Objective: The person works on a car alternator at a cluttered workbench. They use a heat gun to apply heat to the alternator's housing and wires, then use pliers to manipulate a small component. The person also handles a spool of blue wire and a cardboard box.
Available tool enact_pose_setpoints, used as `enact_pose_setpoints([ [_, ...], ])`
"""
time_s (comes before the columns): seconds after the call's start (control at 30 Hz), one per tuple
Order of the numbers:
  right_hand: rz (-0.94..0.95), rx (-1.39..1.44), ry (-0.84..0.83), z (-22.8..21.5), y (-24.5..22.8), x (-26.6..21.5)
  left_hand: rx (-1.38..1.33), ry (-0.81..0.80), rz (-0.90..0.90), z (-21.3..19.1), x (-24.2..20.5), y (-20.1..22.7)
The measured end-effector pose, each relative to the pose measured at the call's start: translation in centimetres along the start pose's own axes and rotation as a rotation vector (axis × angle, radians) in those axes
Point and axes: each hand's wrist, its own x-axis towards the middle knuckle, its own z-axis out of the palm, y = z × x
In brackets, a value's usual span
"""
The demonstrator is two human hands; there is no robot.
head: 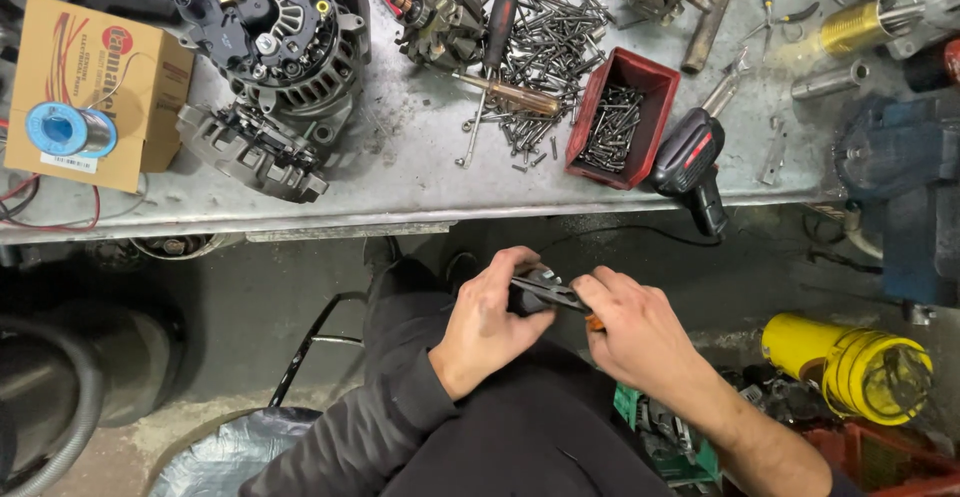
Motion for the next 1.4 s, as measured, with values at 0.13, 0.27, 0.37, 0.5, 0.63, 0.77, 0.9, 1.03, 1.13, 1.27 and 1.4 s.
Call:
enact_pose_setpoints([
  [0.13, -0.118, 0.151, 0.047, 0.6, 0.8, 0.2, -0.261, -0.121, -0.004, -0.7, 0.7, 0.7],
  [0.27, 0.027, 0.222, -0.036, 3.0, 2.2, -0.3, -0.353, -0.226, -0.042, 0.3, 0.3, -1.4],
  [0.37, 0.016, 0.152, -0.083, 4.0, 2.5, -0.4, -0.240, -0.267, -0.171, 0.8, 0.0, -2.0],
  [0.5, 0.050, 0.384, -0.105, 4.4, 2.4, -0.3, -0.352, -0.247, -0.071, 1.0, -0.4, -2.3],
  [0.63, 0.080, 0.486, -0.136, 4.4, 2.1, 0.0, -0.358, -0.214, -0.072, 1.5, -0.6, -2.8],
  [0.77, 0.034, 0.505, -0.122, 4.4, 1.7, 0.2, -0.386, -0.208, -0.066, 1.6, -1.0, -3.4],
  [0.9, 0.078, 0.510, -0.136, 4.6, 1.5, 0.1, -0.453, -0.149, 0.025, 1.6, -1.3, -4.2],
  [1.03, 0.074, 0.506, -0.110, 4.0, 0.6, 0.4, -0.504, -0.116, 0.209, 0.2, -0.7, -2.5],
  [1.13, 0.100, 0.525, -0.111, 3.9, 0.4, 0.4, -0.463, -0.131, 0.119, 0.8, -1.1, -2.9],
  [1.27, 0.071, 0.561, -0.100, 3.9, 0.1, 0.2, -0.428, -0.105, 0.061, 1.4, -1.4, -3.1],
  [1.4, 0.130, 0.594, -0.142, 4.5, 0.1, 0.3, -0.442, -0.029, 0.146, 1.4, -1.5, -3.2],
])
